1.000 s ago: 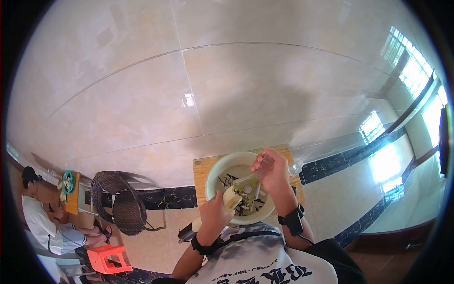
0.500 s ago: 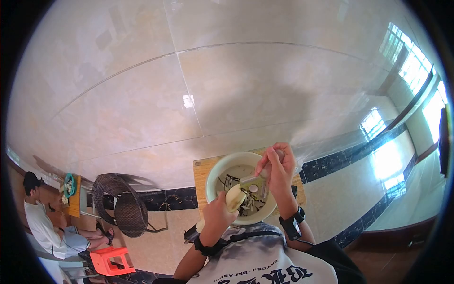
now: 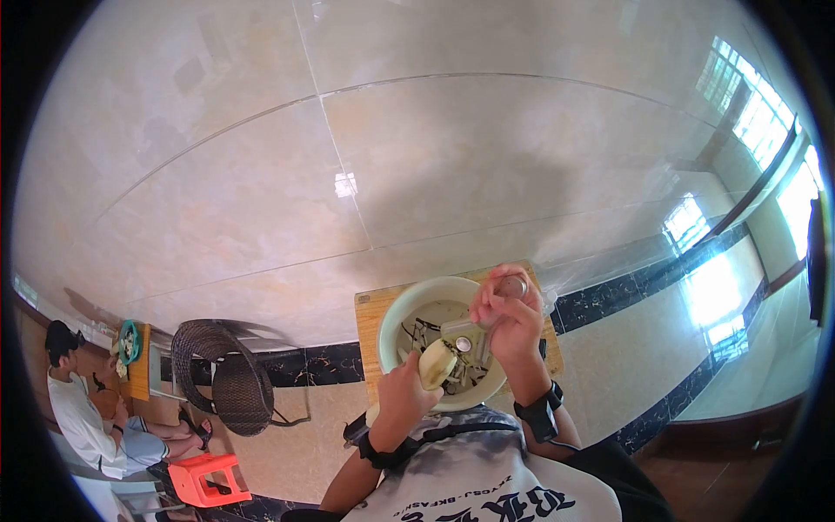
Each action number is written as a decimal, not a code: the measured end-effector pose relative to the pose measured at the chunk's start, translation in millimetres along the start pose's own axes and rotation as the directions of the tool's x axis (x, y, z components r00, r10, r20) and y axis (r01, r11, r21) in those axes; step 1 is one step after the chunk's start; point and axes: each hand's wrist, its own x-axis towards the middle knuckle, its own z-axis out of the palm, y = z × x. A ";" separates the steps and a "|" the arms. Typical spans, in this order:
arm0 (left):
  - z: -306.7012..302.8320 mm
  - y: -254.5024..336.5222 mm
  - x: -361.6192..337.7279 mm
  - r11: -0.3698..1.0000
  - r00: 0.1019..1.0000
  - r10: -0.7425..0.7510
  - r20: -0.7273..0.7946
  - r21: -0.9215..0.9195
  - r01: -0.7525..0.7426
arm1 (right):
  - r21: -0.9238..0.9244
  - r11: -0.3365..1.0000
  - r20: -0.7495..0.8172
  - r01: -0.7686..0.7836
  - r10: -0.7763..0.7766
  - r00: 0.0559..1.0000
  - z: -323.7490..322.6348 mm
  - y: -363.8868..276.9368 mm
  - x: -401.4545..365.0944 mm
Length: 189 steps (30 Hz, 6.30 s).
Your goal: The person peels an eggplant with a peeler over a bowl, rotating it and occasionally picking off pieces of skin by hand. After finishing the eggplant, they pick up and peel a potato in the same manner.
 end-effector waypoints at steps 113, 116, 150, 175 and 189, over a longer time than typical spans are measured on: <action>-3.0 10.1 -15.7 0.977 0.982 0.180 0.053 0.108 -0.185 | -0.646 0.703 -0.446 -0.298 -0.032 0.894 -26.4 17.2 23.4; -1.0 20.4 -20.6 0.981 0.982 0.186 0.028 0.049 -0.187 | -0.536 0.803 -0.502 -0.261 -0.055 0.863 -40.9 23.7 28.9; -6.5 3.1 0.4 0.987 0.989 0.132 0.070 0.084 -0.138 | -0.417 0.802 -0.425 -0.429 0.245 0.871 -29.1 13.1 14.0; -27.1 -12.6 3.6 0.923 0.958 0.288 0.010 0.264 -0.280 | -0.456 0.759 -0.530 -0.464 0.186 0.827 -44.0 59.2 23.9; -30.1 -11.4 1.9 0.956 0.976 0.201 0.079 0.204 -0.213 | -0.399 0.846 -0.317 -0.355 0.236 0.919 -39.3 55.2 32.5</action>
